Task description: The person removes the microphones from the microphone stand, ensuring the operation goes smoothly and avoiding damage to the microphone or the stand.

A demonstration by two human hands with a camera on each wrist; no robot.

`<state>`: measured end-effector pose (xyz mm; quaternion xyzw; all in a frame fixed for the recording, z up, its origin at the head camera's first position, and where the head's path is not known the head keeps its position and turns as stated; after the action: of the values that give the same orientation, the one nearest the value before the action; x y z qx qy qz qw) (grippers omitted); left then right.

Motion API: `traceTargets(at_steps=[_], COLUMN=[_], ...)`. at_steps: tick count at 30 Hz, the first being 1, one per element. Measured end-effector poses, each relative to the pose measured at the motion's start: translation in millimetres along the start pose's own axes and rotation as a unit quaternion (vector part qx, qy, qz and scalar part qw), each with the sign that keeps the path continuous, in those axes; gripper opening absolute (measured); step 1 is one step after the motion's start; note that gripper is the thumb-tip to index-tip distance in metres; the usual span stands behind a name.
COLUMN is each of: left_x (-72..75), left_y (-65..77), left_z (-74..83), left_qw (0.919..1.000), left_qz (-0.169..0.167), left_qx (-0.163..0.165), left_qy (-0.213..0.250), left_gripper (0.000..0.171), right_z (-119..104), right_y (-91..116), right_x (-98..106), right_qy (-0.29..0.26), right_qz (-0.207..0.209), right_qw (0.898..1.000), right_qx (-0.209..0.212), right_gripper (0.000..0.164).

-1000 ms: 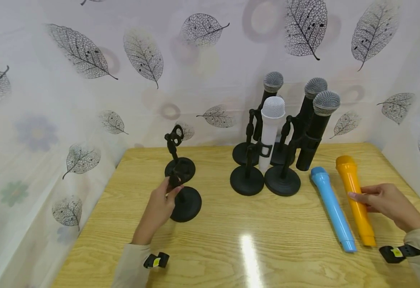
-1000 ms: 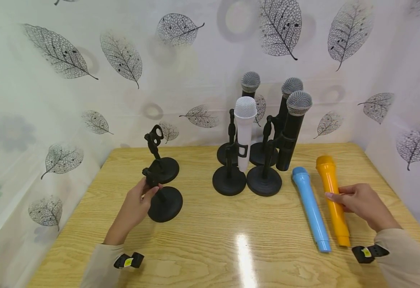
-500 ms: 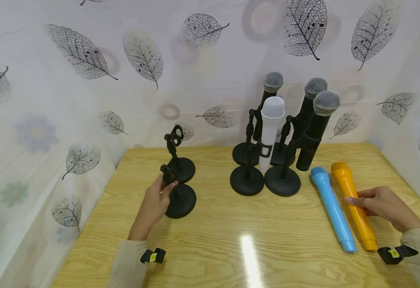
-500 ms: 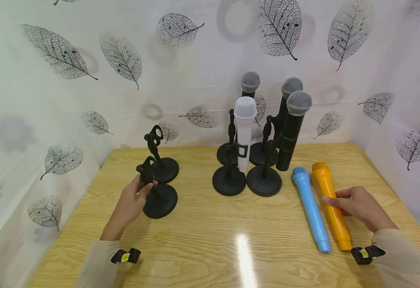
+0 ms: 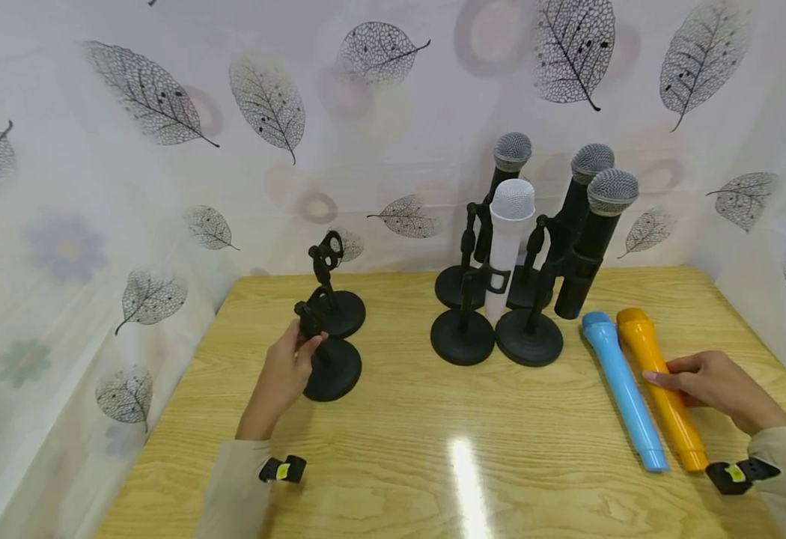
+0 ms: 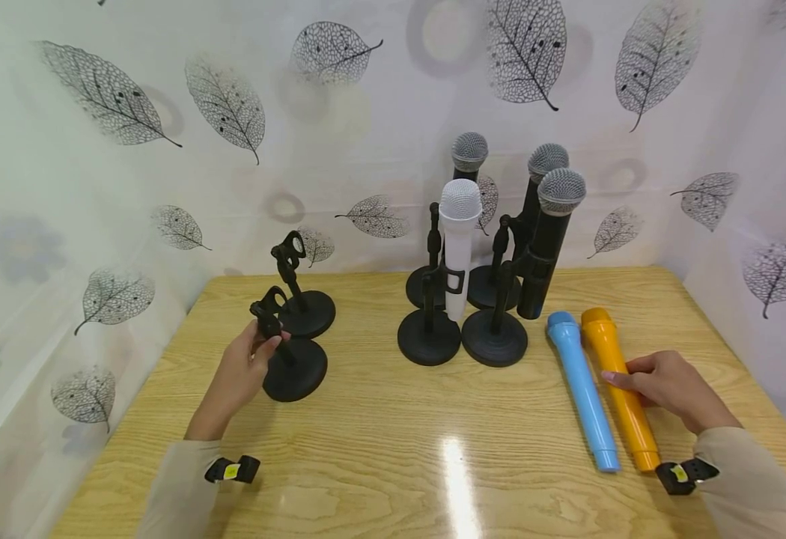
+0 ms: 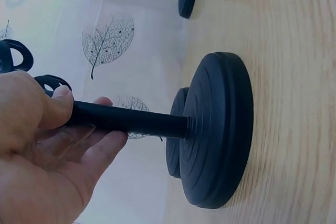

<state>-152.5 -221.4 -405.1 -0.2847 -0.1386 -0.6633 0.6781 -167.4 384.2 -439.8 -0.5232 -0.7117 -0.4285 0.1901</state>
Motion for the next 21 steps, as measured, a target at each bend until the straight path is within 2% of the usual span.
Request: traceTargets(at_steps=[14,21], left_x=[4.4,6.7], left_y=[-9.5,-6.5], left_z=[-6.4,-7.2], left_qw=[0.9999,0.9992], left_qz=[-0.003,0.003], left_qx=[0.013,0.035], left_qy=[0.01,0.019], left_gripper=[0.023,0.036], right_z=[1.3,0.7], right_y=[-2.7,-3.0], right_x=[-0.8,0.5], right_qy=[0.012,0.032], right_qz=[-0.016,-0.02], right_qw=[1.0,0.999], right_qx=[-0.005,-0.017], right_gripper=[0.088,0.094])
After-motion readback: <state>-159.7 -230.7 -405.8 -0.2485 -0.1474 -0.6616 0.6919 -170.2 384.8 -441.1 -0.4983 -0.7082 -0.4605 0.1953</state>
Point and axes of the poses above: each hand's wrist, its own y-axis away from the middle knuckle, its own x-axis out of the back of the hand, z = x × y, the point moved 3 cm from there along -y, towards the middle knuckle, and after that the axes turned 6 degrees about y, right-handed, at the moved point
